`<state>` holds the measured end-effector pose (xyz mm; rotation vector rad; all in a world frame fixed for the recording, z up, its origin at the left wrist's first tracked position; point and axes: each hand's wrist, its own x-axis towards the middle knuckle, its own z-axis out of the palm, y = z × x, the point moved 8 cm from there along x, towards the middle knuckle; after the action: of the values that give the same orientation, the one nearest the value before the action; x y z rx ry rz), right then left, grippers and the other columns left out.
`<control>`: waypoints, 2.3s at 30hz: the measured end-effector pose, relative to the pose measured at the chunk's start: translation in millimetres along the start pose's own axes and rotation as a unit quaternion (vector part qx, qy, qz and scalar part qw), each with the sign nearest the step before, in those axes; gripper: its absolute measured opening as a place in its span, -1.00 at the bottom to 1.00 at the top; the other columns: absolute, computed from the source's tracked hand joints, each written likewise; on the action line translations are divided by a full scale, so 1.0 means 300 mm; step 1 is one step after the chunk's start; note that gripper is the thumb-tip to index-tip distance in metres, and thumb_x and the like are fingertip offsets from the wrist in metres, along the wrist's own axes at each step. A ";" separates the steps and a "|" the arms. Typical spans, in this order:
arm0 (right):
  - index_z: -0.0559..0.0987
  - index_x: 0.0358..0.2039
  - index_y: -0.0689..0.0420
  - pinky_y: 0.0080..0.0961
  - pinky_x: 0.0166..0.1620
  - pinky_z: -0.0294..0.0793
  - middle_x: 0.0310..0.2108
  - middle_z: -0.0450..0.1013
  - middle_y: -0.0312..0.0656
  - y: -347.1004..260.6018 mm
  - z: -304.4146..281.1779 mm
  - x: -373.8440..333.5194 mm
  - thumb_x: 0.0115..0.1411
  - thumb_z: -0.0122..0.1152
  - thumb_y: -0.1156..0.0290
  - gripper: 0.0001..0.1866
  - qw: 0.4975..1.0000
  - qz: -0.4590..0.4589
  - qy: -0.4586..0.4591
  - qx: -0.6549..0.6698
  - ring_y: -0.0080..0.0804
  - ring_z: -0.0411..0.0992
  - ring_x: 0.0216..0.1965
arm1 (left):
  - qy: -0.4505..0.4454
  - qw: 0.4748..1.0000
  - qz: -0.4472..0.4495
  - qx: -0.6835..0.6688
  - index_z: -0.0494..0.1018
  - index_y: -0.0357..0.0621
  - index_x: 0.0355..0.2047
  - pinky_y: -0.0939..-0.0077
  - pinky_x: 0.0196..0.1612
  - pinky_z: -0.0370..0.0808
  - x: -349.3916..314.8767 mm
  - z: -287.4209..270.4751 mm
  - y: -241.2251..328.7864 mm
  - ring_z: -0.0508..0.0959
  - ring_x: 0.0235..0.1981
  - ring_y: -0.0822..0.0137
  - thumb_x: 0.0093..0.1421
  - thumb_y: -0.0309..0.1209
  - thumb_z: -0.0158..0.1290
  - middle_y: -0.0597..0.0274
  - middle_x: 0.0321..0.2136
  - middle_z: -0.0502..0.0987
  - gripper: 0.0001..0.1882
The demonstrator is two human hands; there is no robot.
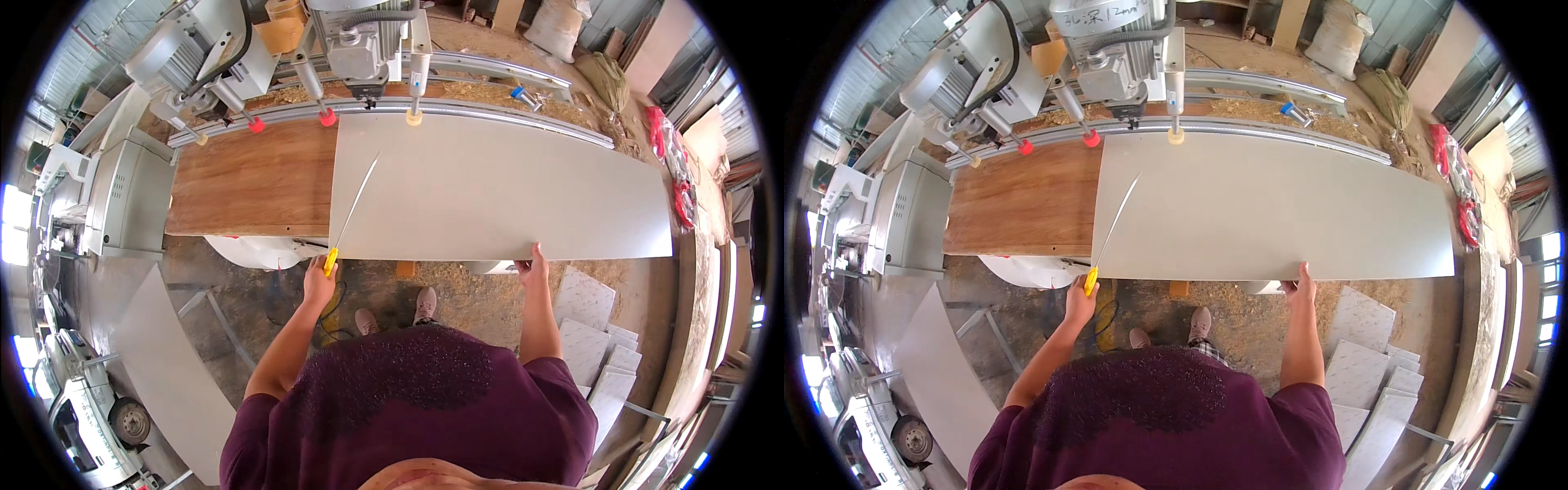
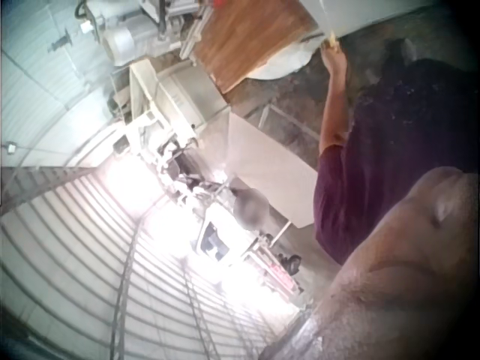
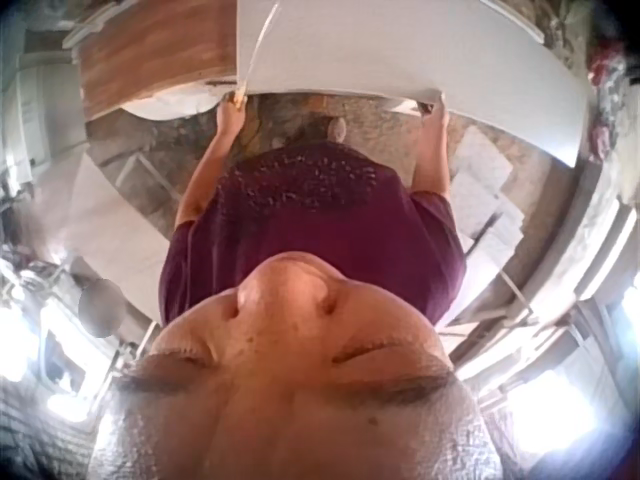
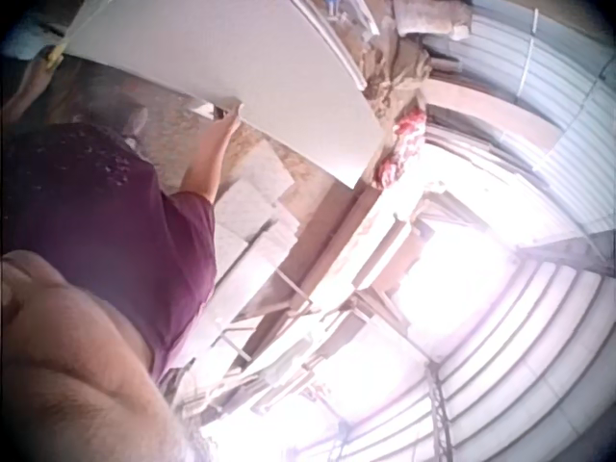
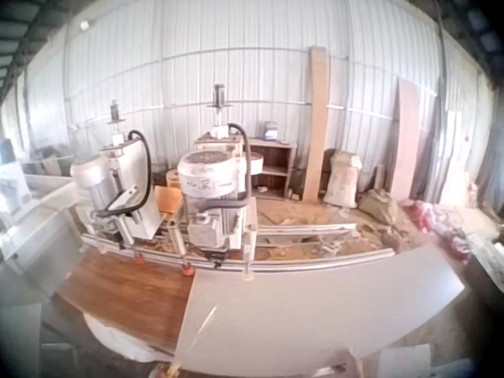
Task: The person picks up wood boards, places them onto a machine, and uses an air blower tool to clear sawdust while the machine drills holes into the boards.
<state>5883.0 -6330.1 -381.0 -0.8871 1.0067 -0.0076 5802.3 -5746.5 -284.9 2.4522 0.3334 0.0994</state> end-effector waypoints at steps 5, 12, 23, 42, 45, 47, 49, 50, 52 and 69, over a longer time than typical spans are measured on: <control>0.38 -0.09 0.08 -0.28 -0.19 0.57 -0.16 0.35 -0.16 -0.009 -0.001 0.016 0.13 0.22 0.08 -0.55 0.999 -0.021 -0.028 0.010 -0.23 0.39 -0.19 | 0.001 1.000 -0.025 0.010 0.38 -0.22 -0.21 0.11 -0.19 0.41 0.037 0.037 -0.007 0.44 -0.20 -0.14 0.14 -0.35 0.04 -0.09 -0.25 0.44 -0.75; 0.41 -0.13 0.07 -0.32 -0.19 0.55 -0.23 0.40 -0.18 0.034 0.045 -0.030 0.14 0.19 0.05 -0.57 0.999 -0.017 -0.048 0.008 -0.29 0.41 -0.23 | -0.019 1.000 0.000 0.025 0.37 -0.24 -0.23 0.10 -0.19 0.41 0.037 0.000 -0.026 0.44 -0.20 -0.14 0.14 -0.36 0.05 -0.10 -0.26 0.44 -0.75; 0.39 -0.16 0.11 -0.24 -0.17 0.50 -0.36 0.39 -0.17 0.341 0.271 -0.227 0.26 -0.07 -0.03 -0.57 0.966 0.044 -0.211 -0.142 -0.34 0.41 -0.36 | -0.053 0.990 -0.044 -0.122 0.39 -0.25 -0.16 0.23 -0.21 0.44 -0.088 -0.065 -0.060 0.48 -0.30 -0.18 0.17 -0.37 0.02 -0.10 -0.38 0.52 -0.73; 0.39 -0.29 0.08 -0.27 -0.26 0.48 -0.48 0.31 -0.26 0.540 0.418 -0.297 0.26 -0.02 0.02 -0.65 0.987 0.049 -0.146 -0.043 -0.40 0.35 -0.49 | -0.110 0.983 -0.125 -0.083 0.46 -0.30 -0.35 0.17 -0.34 0.42 -0.380 -0.433 -0.021 0.52 -0.34 -0.15 0.17 -0.04 0.02 -0.14 -0.49 0.53 -0.54; 0.40 -0.28 0.08 -0.28 -0.26 0.49 -0.48 0.32 -0.26 0.551 0.412 -0.287 0.26 -0.03 0.02 -0.65 0.988 0.049 -0.140 -0.050 -0.40 0.35 -0.48 | -0.112 0.983 -0.129 -0.072 0.46 -0.31 -0.36 0.15 -0.34 0.42 -0.387 -0.438 -0.021 0.52 -0.34 -0.16 0.17 -0.04 0.02 -0.16 -0.48 0.52 -0.53; 0.40 -0.28 0.09 -0.30 -0.27 0.49 -0.48 0.32 -0.25 0.551 0.412 -0.292 0.26 -0.03 0.02 -0.64 0.986 0.050 -0.149 -0.054 -0.40 0.36 -0.47 | -0.111 0.983 -0.134 -0.065 0.46 -0.31 -0.37 0.15 -0.35 0.42 -0.391 -0.432 -0.032 0.52 -0.35 -0.16 0.17 -0.04 0.02 -0.16 -0.49 0.52 -0.53; 0.40 -0.28 0.09 -0.32 -0.28 0.50 -0.49 0.33 -0.25 0.549 0.415 -0.302 0.26 -0.03 0.01 -0.63 0.984 0.053 -0.157 -0.058 -0.40 0.37 -0.47 | -0.106 0.983 -0.138 -0.056 0.46 -0.32 -0.39 0.16 -0.36 0.42 -0.394 -0.425 -0.039 0.53 -0.36 -0.15 0.17 -0.04 0.02 -0.16 -0.50 0.52 -0.53; 0.40 -0.28 0.08 -0.33 -0.29 0.50 -0.51 0.34 -0.25 0.545 0.418 -0.305 0.26 -0.02 0.00 -0.63 0.984 0.055 -0.160 -0.060 -0.39 0.39 -0.46 | -0.100 0.983 -0.138 -0.073 0.46 -0.32 -0.39 0.17 -0.37 0.41 -0.394 -0.425 -0.033 0.53 -0.36 -0.15 0.17 -0.05 0.03 -0.16 -0.51 0.52 -0.54; 0.40 -0.28 0.08 -0.34 -0.30 0.49 -0.52 0.35 -0.26 0.543 0.414 -0.304 0.25 -0.02 0.00 -0.63 0.983 0.058 -0.158 -0.065 -0.38 0.42 -0.46 | -0.091 0.981 -0.136 -0.108 0.45 -0.32 -0.40 0.19 -0.38 0.41 -0.388 -0.420 -0.012 0.53 -0.38 -0.15 0.17 -0.06 0.04 -0.16 -0.52 0.52 -0.54; 0.39 -0.24 0.10 -0.39 -0.28 0.48 -0.44 0.46 -0.24 0.545 0.356 -0.360 0.26 0.05 0.17 -0.75 0.973 0.095 -0.206 -0.031 -0.41 0.42 -0.45 | -0.078 0.927 -0.337 -0.148 0.44 -0.23 -0.52 0.44 -0.57 0.33 -0.544 -0.435 -0.090 0.46 -0.65 0.37 0.18 -0.09 0.06 0.25 -0.67 0.44 -0.59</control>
<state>5838.6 -6111.5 -384.1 -0.8039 0.6987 0.3585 5618.9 -5690.7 -197.3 1.9146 0.9877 -0.3180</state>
